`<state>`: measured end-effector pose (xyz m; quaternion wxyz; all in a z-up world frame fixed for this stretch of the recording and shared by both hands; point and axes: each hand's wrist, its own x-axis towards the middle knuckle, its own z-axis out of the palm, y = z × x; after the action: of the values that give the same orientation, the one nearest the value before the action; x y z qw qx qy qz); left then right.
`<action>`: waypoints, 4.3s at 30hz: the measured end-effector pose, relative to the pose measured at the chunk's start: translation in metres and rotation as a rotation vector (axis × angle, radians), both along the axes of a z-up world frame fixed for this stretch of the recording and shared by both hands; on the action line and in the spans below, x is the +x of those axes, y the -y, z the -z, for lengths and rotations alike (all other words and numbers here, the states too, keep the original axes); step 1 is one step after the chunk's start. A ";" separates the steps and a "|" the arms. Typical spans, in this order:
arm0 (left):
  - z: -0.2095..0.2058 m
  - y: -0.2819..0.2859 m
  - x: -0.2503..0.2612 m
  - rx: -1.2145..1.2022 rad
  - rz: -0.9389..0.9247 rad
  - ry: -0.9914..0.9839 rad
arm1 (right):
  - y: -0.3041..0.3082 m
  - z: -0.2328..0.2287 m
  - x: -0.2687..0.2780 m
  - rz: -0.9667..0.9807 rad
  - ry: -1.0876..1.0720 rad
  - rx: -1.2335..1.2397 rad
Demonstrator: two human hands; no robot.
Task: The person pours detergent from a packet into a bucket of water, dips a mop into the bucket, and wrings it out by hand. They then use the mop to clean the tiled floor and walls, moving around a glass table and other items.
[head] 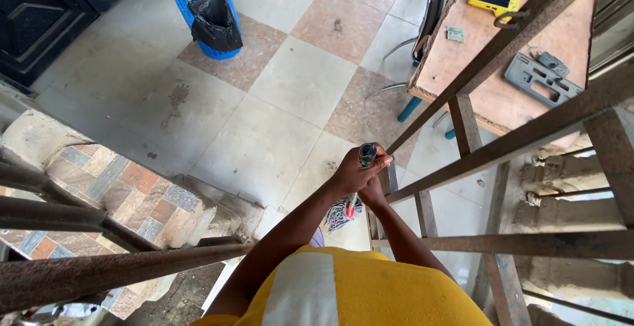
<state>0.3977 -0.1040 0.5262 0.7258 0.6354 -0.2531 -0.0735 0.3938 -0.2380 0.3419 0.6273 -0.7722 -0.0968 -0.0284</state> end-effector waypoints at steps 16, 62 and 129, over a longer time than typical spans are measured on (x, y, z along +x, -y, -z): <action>0.039 -0.043 0.225 -0.070 0.073 -0.251 | -0.042 0.025 0.182 0.009 -0.323 0.068; 0.001 0.091 0.817 0.204 0.353 -0.450 | 0.059 -0.067 0.698 0.285 -0.768 0.119; -0.094 0.197 1.772 0.092 0.218 -0.371 | 0.184 -0.169 1.691 0.218 -0.673 -0.076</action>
<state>2.1694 -0.3006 0.6199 0.7180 0.6124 -0.1788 -0.2784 2.0846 -0.4216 0.5110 0.5880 -0.7670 0.1972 0.1645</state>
